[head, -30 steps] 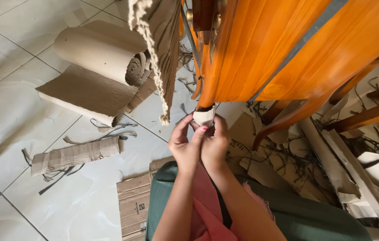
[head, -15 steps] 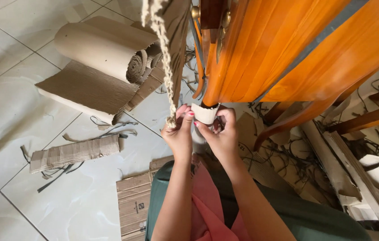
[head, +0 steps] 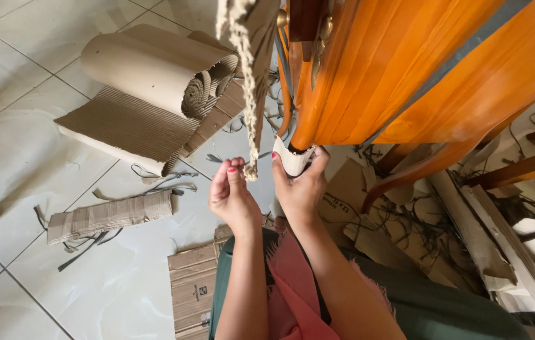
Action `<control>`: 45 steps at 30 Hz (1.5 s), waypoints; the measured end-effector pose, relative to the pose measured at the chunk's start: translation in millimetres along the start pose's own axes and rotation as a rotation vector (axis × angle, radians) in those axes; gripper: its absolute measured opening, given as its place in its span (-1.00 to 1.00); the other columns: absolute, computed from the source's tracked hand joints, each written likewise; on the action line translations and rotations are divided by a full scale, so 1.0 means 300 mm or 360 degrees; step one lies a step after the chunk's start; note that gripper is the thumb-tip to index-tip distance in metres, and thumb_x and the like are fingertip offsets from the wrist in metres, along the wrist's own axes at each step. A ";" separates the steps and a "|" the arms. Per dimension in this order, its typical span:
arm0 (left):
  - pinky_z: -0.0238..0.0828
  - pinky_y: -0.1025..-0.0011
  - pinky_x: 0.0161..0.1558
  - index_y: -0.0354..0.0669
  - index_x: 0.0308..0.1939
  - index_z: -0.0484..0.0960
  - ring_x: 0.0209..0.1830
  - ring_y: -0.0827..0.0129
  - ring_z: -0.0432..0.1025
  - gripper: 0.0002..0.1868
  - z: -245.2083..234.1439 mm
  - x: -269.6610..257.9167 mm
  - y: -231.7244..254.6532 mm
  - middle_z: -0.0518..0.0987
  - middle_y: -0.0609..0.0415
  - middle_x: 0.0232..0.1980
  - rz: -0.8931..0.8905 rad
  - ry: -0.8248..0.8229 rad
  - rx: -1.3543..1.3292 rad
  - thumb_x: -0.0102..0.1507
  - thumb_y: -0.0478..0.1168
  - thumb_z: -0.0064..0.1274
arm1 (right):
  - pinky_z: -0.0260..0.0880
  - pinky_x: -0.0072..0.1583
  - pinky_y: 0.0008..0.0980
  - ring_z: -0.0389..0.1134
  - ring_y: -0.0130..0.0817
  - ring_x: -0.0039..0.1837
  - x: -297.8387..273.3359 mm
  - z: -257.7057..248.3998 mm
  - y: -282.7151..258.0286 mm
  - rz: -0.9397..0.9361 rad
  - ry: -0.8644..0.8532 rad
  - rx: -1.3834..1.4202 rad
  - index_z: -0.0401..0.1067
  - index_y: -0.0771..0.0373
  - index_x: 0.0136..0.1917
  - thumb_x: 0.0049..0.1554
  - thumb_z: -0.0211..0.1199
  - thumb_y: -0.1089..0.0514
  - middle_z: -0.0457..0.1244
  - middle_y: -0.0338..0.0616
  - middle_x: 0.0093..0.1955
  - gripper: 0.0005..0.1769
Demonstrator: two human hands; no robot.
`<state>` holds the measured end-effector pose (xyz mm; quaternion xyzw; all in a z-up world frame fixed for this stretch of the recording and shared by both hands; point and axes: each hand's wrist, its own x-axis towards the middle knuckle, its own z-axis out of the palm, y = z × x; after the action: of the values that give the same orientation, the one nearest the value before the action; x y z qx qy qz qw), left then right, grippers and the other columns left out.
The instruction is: Wrapping a wooden chair leg with corrugated cardboard for protection using scissors to cut the material.
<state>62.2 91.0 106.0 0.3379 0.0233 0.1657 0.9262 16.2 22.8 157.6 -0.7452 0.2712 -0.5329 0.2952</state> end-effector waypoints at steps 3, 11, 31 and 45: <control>0.62 0.22 0.16 -0.44 0.12 0.60 -0.01 0.16 0.62 -0.75 0.059 0.042 0.010 0.69 -0.21 -0.04 -0.0104 -0.0004 -0.0002 0.38 -0.39 0.08 | 0.45 -0.17 0.05 0.45 0.13 -0.25 -0.009 0.023 0.035 -0.0067 0.0067 -0.0176 0.25 0.26 0.25 -0.04 0.54 -0.05 0.34 0.01 -0.29 -0.26; 0.57 0.23 0.24 -0.39 0.22 0.55 0.06 0.21 0.60 -0.72 0.005 0.042 -0.011 0.68 -0.11 0.00 -0.0213 0.0077 -0.0083 0.44 -0.36 -0.05 | 0.44 -0.27 -0.05 0.38 0.04 -0.43 -0.024 0.062 0.072 -0.0158 0.0204 -0.0492 0.28 0.29 0.10 -0.19 0.37 0.06 0.19 -0.16 -0.53 -0.39; 0.12 0.15 0.51 -0.04 -0.24 0.78 0.41 0.15 0.41 -0.64 0.228 -0.276 0.379 0.64 -0.10 0.23 0.0858 -0.1694 0.0886 0.18 -0.56 0.01 | 0.45 0.13 0.00 0.41 0.09 0.07 0.008 -0.094 -0.013 0.0170 -0.0345 0.0094 0.18 0.27 0.42 0.14 0.20 0.01 0.34 0.10 0.01 -0.35; 0.17 0.09 0.48 -0.08 0.06 0.75 0.51 0.04 0.21 -0.67 0.108 -0.151 0.085 0.41 -0.14 0.45 0.0789 -0.1395 0.0661 0.31 -0.51 0.07 | 0.41 0.19 0.28 0.35 0.41 0.22 0.038 -0.328 -0.087 0.0245 -0.0793 0.0459 0.27 0.30 0.48 0.39 -0.16 0.03 0.34 0.44 0.17 -0.49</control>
<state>17.0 74.7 144.0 0.5465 -0.4131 0.2147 0.6961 -72.1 17.4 209.2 -0.7807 0.1677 -0.3426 0.4949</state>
